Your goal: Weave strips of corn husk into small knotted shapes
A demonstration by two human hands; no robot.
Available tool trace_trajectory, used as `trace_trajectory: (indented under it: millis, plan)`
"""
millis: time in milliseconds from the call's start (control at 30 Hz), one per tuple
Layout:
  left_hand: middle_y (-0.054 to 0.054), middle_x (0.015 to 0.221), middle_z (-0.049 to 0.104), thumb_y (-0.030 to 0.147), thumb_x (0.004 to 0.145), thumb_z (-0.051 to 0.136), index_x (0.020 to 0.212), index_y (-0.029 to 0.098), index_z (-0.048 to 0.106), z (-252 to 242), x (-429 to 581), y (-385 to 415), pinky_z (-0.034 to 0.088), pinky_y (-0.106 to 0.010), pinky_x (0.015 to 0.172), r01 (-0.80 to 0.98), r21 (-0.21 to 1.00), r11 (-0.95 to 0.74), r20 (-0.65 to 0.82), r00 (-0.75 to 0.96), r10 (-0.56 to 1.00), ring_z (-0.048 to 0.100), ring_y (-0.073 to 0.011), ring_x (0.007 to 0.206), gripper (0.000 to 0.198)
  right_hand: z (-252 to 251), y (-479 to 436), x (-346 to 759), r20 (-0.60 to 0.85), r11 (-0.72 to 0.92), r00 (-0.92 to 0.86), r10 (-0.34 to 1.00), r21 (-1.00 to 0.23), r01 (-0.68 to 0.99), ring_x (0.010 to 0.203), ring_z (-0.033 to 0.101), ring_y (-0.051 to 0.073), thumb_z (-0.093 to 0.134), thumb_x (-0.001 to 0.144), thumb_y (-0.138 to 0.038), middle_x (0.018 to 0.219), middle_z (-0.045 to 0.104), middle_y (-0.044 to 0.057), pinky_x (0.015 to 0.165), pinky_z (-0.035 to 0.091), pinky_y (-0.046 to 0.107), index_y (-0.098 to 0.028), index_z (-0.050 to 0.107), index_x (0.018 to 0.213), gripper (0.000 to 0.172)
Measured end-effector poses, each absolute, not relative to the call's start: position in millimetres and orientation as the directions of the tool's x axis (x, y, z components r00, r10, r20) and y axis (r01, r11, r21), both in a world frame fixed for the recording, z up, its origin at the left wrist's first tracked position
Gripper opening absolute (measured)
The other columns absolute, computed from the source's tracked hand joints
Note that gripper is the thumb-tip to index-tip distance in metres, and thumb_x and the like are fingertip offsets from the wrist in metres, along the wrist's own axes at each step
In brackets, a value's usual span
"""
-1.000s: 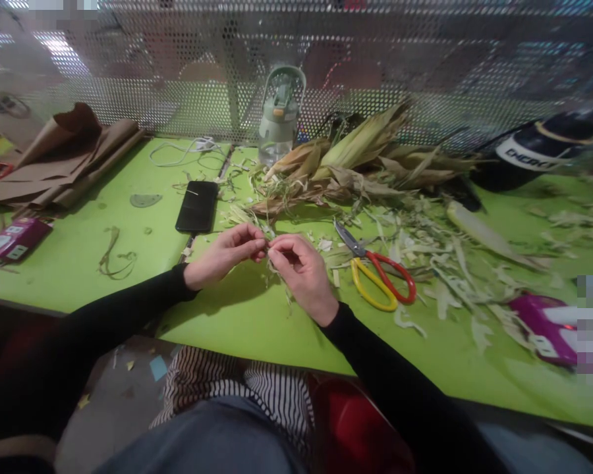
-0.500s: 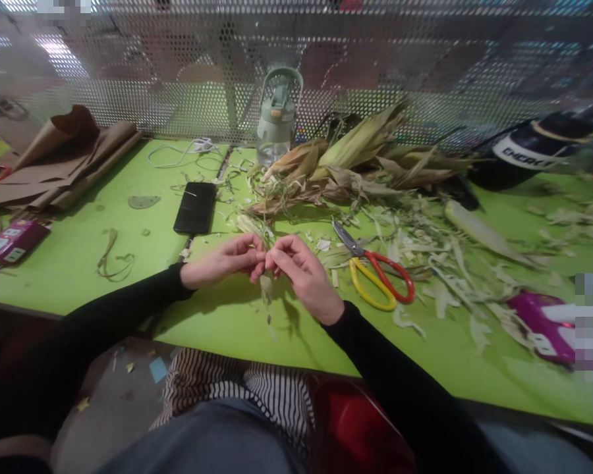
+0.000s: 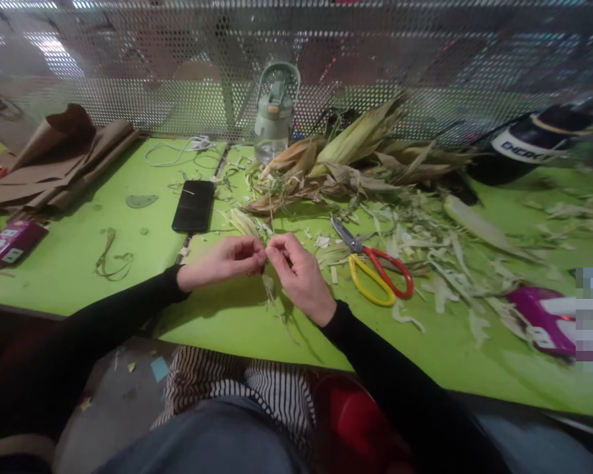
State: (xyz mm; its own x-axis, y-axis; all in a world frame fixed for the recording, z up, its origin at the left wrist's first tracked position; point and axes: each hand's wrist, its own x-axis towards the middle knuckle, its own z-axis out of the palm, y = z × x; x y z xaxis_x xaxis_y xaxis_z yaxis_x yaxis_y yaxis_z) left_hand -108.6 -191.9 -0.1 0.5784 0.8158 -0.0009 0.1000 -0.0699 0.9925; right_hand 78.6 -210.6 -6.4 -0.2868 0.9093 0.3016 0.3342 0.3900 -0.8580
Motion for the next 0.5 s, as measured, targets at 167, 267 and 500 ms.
trace_trajectory:
  millis: [167, 267, 500]
  plan:
    - [0.004, 0.066, 0.052, 0.015, 0.075, 0.055, 0.075, 0.019, 0.052, -0.3, -106.5, -196.3, 0.037, -0.024, 0.061, 0.34, 0.864, -0.37, 0.167, 0.501, 0.849, 0.045, -0.0097, 0.06, 0.005, -5.5, -207.6, 78.5, 0.108, 0.163, -0.279, 0.954, -0.97, 0.183, 0.053, 0.035, 0.01, 0.063, 0.091, -0.043, 0.063, 0.046, -0.006, 0.048, 0.027, 0.026, -0.022, 0.059, 0.083, 0.023]
    - [0.002, 0.068, 0.054, 0.013, 0.074, 0.053, 0.075, 0.019, 0.051, -2.0, -104.6, -198.6, 0.038, -0.025, 0.064, 0.389, 0.778, -0.493, 0.293, 0.47, 0.833, 0.047, -0.0113, 0.063, 0.006, -9.4, -205.7, 77.9, 0.017, 0.046, -0.269, 0.963, -0.994, 0.101, 0.052, 0.035, 0.009, 0.066, 0.088, -0.045, 0.063, 0.048, -0.006, 0.047, 0.026, 0.025, -0.021, 0.063, 0.083, 0.024]
    - [-0.001, 0.078, 0.062, 0.017, 0.079, 0.056, 0.092, 0.019, 0.055, -3.2, -103.8, -203.8, 0.04, -0.025, 0.064, 0.427, 0.711, -0.558, 0.367, 0.451, 0.814, 0.054, -0.0129, 0.068, 0.014, -13.6, -204.9, 74.5, -0.201, -0.226, -0.291, 0.935, -0.973, -0.054, 0.046, 0.031, 0.005, 0.079, 0.074, -0.047, 0.067, 0.06, -0.005, 0.044, 0.018, 0.022, -0.02, 0.067, 0.085, 0.032]
